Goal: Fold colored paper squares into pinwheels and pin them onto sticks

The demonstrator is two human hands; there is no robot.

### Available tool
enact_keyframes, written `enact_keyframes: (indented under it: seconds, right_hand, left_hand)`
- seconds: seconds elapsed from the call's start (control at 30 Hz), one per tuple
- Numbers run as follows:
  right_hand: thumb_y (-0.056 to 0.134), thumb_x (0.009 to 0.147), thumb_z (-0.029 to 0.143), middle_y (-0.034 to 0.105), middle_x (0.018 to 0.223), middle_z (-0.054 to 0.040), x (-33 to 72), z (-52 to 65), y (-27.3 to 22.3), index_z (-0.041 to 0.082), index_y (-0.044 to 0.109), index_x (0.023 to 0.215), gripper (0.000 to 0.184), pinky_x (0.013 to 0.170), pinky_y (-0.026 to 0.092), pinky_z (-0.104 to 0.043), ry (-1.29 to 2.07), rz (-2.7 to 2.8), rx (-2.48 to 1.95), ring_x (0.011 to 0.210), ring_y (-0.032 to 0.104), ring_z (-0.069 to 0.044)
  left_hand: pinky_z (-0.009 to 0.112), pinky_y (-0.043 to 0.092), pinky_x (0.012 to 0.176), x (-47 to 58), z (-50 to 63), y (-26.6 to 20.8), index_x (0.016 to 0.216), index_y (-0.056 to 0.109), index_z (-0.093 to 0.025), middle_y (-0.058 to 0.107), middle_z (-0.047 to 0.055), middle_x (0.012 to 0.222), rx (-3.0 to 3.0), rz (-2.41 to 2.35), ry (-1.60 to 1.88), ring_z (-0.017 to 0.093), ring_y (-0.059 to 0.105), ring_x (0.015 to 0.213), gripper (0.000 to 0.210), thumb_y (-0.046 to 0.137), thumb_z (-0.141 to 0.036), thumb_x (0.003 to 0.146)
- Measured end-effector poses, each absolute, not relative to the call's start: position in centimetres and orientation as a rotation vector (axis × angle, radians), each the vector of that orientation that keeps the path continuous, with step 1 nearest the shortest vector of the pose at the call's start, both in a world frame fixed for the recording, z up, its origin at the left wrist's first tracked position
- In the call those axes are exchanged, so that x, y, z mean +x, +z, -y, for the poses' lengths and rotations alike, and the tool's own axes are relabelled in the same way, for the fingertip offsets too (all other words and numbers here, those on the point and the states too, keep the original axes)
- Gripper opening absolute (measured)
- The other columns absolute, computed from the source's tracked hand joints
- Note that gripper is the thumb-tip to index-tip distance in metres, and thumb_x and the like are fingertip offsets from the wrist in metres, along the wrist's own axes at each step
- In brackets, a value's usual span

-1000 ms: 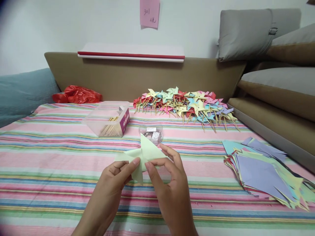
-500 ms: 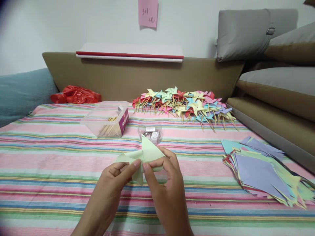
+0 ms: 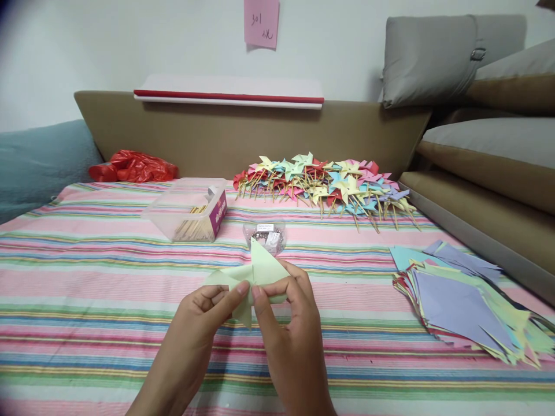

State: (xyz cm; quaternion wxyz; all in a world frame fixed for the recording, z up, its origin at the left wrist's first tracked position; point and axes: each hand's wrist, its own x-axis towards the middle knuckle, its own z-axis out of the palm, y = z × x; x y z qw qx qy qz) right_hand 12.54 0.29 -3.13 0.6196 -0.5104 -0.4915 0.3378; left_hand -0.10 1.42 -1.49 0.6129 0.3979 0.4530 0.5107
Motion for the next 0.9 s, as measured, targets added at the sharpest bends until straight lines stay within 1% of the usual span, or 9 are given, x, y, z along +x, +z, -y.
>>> enact_keyframes:
  seconds: [0.1,0.2,0.27,0.33,0.4,0.57,0.67,0.8,0.9]
  right_hand:
    - [0.074,0.083,0.048,0.061,0.135,-0.011,12.3,-0.2,-3.0,0.022,0.066,0.075,0.028,0.102,0.047,-0.044,0.78,1.111,-1.185,0.129,0.054,-0.032]
    - [0.071,0.085,0.051,0.057,0.144,-0.0093,12.6,-0.4,-2.9,0.025,0.062,0.092,0.029,0.095,0.05,-0.041,0.85,0.95,-1.132,0.128,0.056,-0.03]
    - [0.066,0.087,0.058,0.061,0.14,-0.0095,13.2,-0.5,-2.8,0.027,0.061,0.108,0.037,0.089,0.052,-0.04,0.951,0.822,-1.091,0.121,0.061,-0.029]
    - [0.062,0.087,0.064,0.066,0.133,-0.0111,14.1,-0.6,-2.5,0.026,0.065,0.116,0.048,0.084,0.054,-0.04,1.068,0.787,-1.091,0.116,0.063,-0.031]
    - [0.063,0.086,0.065,0.067,0.13,-0.0118,14.9,-0.6,-2.0,0.023,0.072,0.113,0.051,0.081,0.055,-0.038,1.2,0.847,-1.103,0.116,0.063,-0.033]
    - [0.078,0.08,0.047,0.069,0.121,-0.0068,15.7,-0.1,-1.2,0.026,0.082,0.103,0.031,0.082,0.054,-0.032,1.352,1.095,-1.111,0.106,0.066,-0.027]
    - [0.079,0.08,0.043,0.069,0.116,-0.0053,15.7,-0.2,-1.5,0.028,0.082,0.102,0.027,0.08,0.055,-0.031,1.348,1.155,-1.135,0.103,0.066,-0.025]
    - [0.077,0.08,0.04,0.068,0.12,-0.0053,15.9,-0.5,-2.0,0.028,0.083,0.097,0.022,0.086,0.054,-0.032,1.267,1.248,-1.182,0.111,0.064,-0.027]
    - [0.075,0.08,0.039,0.067,0.12,-0.0053,15.9,-0.5,-2.1,0.028,0.083,0.09,0.017,0.085,0.054,-0.032,1.204,1.297,-1.234,0.112,0.064,-0.027]
  left_hand:
    - [0.022,0.034,0.057,-0.1,-1.4,-1.4,0.06,0.054,-0.016,0.043,-0.004,0.061,0.952,-1.093,1.198,0.01,0.039,0.061,0.043,0.08,-0.045,0.079]
    - [0.022,0.036,0.058,-0.2,-1.4,-1.3,0.061,0.052,-0.017,0.046,-0.003,0.063,0.974,-1.092,1.195,0.011,0.041,0.062,0.044,0.078,-0.047,0.08]
    - [0.023,0.038,0.06,-0.3,-1.4,-1.3,0.063,0.053,-0.017,0.05,-0.002,0.065,0.994,-1.082,1.169,0.012,0.045,0.064,0.043,0.076,-0.048,0.081]
    - [0.023,0.037,0.06,-0.5,-1.5,-1.4,0.063,0.051,-0.018,0.049,-0.002,0.064,1.024,-1.093,1.131,0.012,0.045,0.064,0.044,0.075,-0.05,0.081]
    - [0.024,0.035,0.057,-0.7,-1.5,-1.5,0.065,0.049,-0.019,0.045,-0.003,0.063,1.084,-1.117,1.071,0.012,0.042,0.062,0.044,0.074,-0.052,0.082]
    - [0.026,0.025,0.054,-1.2,-1.6,-1.8,0.061,0.037,-0.022,0.03,-0.006,0.061,1.418,-1.223,0.938,0.012,0.03,0.058,0.05,0.066,-0.055,0.085]
    - [0.028,0.025,0.056,-1.5,-1.7,-1.9,0.061,0.037,-0.022,0.031,-0.005,0.062,1.51,-1.27,0.882,0.013,0.032,0.059,0.05,0.062,-0.057,0.088]
    - [0.029,0.026,0.058,-1.6,-1.7,-1.9,0.061,0.038,-0.022,0.033,-0.005,0.062,1.57,-1.313,0.827,0.014,0.035,0.06,0.05,0.059,-0.057,0.089]
    - [0.029,0.025,0.057,-1.7,-1.8,-1.8,0.06,0.036,-0.022,0.031,-0.005,0.062,1.583,-1.324,0.806,0.014,0.032,0.06,0.05,0.059,-0.057,0.088]
